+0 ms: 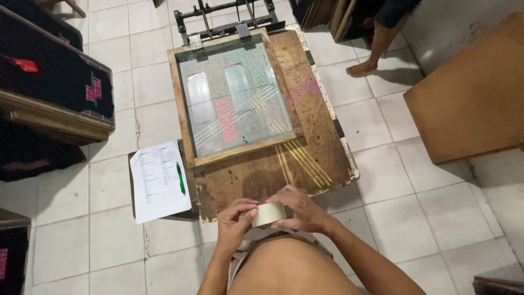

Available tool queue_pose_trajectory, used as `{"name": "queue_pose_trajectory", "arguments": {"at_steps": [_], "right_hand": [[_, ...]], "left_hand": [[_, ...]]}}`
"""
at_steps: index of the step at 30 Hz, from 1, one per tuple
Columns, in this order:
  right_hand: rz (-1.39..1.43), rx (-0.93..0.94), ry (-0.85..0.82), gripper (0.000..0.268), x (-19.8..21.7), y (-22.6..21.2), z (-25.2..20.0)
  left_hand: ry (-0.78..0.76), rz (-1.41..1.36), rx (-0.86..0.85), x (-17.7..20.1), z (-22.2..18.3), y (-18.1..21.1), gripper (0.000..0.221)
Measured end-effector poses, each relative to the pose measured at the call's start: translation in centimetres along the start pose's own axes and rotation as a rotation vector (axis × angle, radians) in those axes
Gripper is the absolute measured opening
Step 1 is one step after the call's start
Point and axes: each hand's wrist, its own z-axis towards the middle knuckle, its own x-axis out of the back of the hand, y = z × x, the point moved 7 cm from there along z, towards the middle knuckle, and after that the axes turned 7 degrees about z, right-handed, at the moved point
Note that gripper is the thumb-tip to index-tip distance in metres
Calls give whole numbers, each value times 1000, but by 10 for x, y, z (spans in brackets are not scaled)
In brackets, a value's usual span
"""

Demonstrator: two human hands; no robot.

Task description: Applying adhesive tape to a screen printing frame to mask the borders and checking a production list.

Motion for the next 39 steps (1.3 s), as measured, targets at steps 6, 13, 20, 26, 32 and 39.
{"name": "queue_pose_trajectory", "arguments": {"at_steps": [6,13,20,26,32,39], "right_hand": [[20,-58,-30,50,-18,6,22],[-418,-164,-170,59,-63,43,58],[-204,-194,-108,61,-86,69,71],[-121,-109,-53,53,-64,87,97],[-43,-75,-145,55,-17,125,169],[-14,-75,-196,36,92,210,337]], "left_hand": [[-91,-20,83,21,13,1,15],[-211,686,-10,51,25,-26,18],[-119,535,74,91,31,-50,13],[-7,283,137,93,67,-57,34],[133,300,199,98,147,-65,14],[108,638,224,124,347,-77,19]]}}
